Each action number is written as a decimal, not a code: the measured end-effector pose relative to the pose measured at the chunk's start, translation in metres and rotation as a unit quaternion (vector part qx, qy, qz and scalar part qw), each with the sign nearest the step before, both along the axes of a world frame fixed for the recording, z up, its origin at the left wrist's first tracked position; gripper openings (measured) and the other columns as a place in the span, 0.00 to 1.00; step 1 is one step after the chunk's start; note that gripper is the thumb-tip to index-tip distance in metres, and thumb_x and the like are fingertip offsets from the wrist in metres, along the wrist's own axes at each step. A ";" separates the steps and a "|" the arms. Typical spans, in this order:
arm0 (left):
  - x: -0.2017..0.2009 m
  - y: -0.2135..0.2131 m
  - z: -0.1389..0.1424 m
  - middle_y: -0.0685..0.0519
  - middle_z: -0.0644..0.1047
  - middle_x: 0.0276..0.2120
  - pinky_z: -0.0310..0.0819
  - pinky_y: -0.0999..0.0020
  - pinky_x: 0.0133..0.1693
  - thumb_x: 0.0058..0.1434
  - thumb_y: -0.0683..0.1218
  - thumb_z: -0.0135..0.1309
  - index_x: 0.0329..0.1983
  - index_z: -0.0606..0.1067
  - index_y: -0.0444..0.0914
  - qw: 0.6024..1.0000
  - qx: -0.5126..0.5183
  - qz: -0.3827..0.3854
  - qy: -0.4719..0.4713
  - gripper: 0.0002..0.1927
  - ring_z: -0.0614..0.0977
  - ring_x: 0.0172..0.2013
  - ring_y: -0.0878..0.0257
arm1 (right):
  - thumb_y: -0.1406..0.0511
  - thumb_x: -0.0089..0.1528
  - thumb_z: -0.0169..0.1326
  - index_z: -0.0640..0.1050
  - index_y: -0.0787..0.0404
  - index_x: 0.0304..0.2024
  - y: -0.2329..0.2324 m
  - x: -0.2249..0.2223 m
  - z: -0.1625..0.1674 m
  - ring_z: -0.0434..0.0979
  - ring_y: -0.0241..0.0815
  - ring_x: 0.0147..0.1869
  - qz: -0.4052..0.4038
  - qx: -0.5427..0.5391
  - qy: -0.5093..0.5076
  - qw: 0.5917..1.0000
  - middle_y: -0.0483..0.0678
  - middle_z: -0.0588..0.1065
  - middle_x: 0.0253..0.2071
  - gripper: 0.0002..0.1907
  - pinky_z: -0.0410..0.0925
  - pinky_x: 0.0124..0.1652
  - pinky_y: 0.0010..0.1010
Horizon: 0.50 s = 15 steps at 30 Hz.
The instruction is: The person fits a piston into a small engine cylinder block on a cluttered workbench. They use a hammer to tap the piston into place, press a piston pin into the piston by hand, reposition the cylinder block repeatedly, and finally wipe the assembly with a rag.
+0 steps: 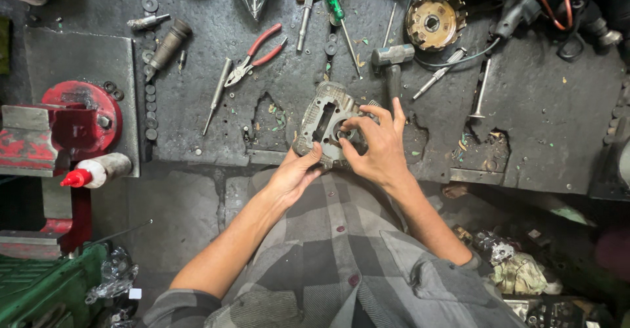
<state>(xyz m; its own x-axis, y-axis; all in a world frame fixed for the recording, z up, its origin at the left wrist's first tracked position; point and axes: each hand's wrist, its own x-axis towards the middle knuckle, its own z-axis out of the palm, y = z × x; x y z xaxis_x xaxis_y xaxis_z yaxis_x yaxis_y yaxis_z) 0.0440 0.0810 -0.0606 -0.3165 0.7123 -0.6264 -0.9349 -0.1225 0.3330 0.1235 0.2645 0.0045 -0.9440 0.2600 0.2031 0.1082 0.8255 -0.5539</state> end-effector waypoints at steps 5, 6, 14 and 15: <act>0.001 0.000 -0.003 0.50 0.75 0.58 0.70 0.52 0.61 0.59 0.53 0.62 0.68 0.64 0.40 1.000 0.005 0.002 0.000 0.36 0.76 0.59 0.56 | 0.65 0.54 0.66 0.78 0.57 0.42 0.000 0.001 -0.002 0.71 0.50 0.63 -0.001 0.002 0.002 1.000 0.41 0.78 0.43 0.15 0.44 0.72 0.67; 0.001 0.000 -0.004 0.51 0.75 0.58 0.70 0.52 0.61 0.58 0.54 0.62 0.68 0.64 0.40 1.000 -0.008 -0.003 -0.001 0.36 0.76 0.59 0.57 | 0.65 0.54 0.66 0.78 0.57 0.42 -0.001 0.001 -0.002 0.71 0.50 0.63 -0.003 0.002 0.001 1.000 0.41 0.77 0.44 0.15 0.44 0.72 0.67; 0.003 0.000 -0.010 0.52 0.75 0.57 0.69 0.52 0.61 0.58 0.54 0.62 0.67 0.65 0.42 0.999 -0.040 -0.009 -0.005 0.35 0.75 0.59 0.58 | 0.66 0.55 0.66 0.77 0.59 0.43 -0.003 0.000 -0.002 0.71 0.51 0.63 -0.001 0.013 0.013 1.000 0.40 0.78 0.43 0.16 0.45 0.72 0.67; 0.003 0.000 -0.010 0.52 0.75 0.57 0.69 0.52 0.61 0.58 0.54 0.62 0.67 0.65 0.42 0.999 -0.032 -0.006 -0.005 0.35 0.75 0.59 0.58 | 0.66 0.55 0.66 0.77 0.58 0.43 -0.003 0.000 -0.002 0.71 0.51 0.63 -0.002 0.014 0.015 1.000 0.40 0.77 0.43 0.15 0.45 0.72 0.67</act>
